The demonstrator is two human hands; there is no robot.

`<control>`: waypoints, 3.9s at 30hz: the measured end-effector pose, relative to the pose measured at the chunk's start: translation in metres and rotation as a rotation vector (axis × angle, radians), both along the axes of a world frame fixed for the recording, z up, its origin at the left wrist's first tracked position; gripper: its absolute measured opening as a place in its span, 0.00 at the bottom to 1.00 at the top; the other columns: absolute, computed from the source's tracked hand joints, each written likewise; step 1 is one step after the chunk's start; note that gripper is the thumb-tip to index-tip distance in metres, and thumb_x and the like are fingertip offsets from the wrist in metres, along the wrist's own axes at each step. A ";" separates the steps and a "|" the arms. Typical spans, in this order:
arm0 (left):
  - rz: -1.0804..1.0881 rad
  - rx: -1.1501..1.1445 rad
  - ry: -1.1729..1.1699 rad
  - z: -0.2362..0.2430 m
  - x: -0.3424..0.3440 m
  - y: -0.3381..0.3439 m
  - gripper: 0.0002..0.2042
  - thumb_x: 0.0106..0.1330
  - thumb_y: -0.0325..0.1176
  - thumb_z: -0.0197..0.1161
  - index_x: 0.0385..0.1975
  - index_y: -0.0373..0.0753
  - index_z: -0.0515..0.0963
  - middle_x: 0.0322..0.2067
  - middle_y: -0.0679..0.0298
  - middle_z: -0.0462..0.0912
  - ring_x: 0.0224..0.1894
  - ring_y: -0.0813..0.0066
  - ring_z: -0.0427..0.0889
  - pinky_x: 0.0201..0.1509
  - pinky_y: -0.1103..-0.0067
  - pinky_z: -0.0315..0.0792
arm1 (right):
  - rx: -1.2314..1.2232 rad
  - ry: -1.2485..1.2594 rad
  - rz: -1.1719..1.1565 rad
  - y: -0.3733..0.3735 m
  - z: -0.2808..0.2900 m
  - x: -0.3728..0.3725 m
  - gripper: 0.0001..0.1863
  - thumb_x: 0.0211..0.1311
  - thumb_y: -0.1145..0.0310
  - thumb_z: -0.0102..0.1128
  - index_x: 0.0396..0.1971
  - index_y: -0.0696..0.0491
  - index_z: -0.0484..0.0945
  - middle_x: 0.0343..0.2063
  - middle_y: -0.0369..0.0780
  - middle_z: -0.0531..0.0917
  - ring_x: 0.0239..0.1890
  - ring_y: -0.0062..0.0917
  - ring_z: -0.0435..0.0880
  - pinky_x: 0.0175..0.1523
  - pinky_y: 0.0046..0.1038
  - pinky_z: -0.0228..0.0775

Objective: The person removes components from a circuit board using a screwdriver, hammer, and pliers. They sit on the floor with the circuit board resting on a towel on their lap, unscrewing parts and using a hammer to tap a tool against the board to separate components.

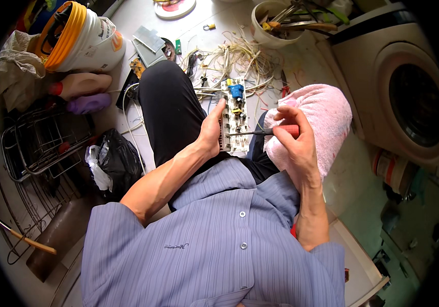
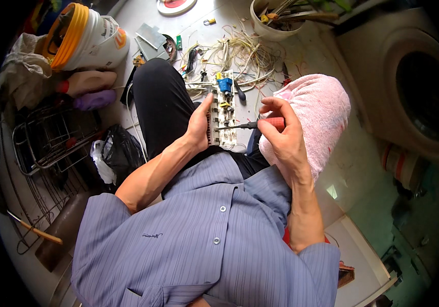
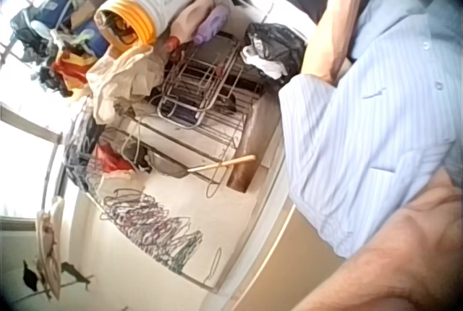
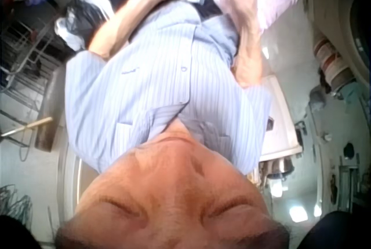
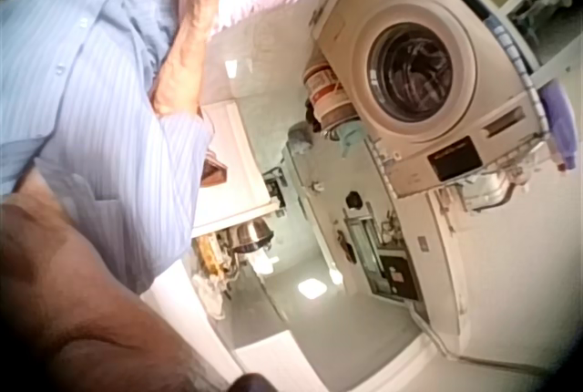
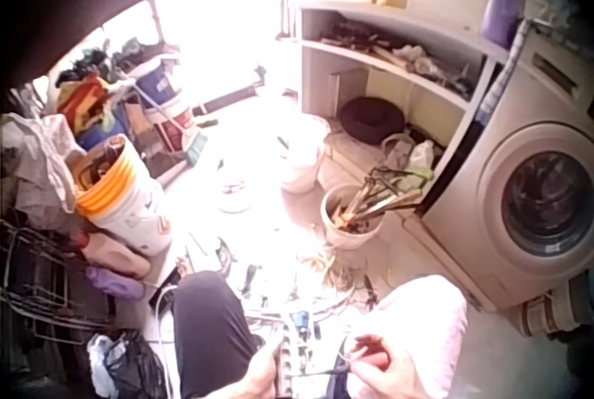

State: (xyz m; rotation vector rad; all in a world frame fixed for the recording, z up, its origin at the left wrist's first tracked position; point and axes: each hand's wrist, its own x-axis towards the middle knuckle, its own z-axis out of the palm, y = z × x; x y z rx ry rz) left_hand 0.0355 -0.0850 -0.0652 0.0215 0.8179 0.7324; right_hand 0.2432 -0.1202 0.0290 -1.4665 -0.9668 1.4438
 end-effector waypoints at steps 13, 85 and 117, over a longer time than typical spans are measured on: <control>-0.002 0.044 -0.030 -0.003 -0.002 -0.001 0.30 0.79 0.56 0.38 0.58 0.36 0.75 0.48 0.54 0.85 0.46 0.60 0.87 0.53 0.62 0.82 | 0.039 0.027 -0.008 0.000 -0.007 0.002 0.17 0.65 0.76 0.60 0.53 0.59 0.76 0.41 0.37 0.81 0.35 0.15 0.77 0.45 0.18 0.71; 0.022 0.074 -0.041 0.001 0.001 -0.001 0.35 0.78 0.61 0.31 0.63 0.37 0.72 0.51 0.51 0.84 0.48 0.56 0.87 0.55 0.60 0.82 | -0.208 -0.005 0.029 0.004 -0.004 0.010 0.19 0.61 0.75 0.67 0.52 0.59 0.76 0.36 0.35 0.82 0.39 0.14 0.77 0.46 0.17 0.70; -0.022 -0.040 0.057 0.003 0.000 0.003 0.18 0.77 0.46 0.53 0.47 0.35 0.80 0.36 0.60 0.88 0.32 0.69 0.88 0.38 0.70 0.84 | 0.388 -0.211 -0.377 0.037 0.003 0.017 0.06 0.68 0.72 0.64 0.39 0.58 0.78 0.31 0.33 0.81 0.30 0.13 0.76 0.35 0.18 0.69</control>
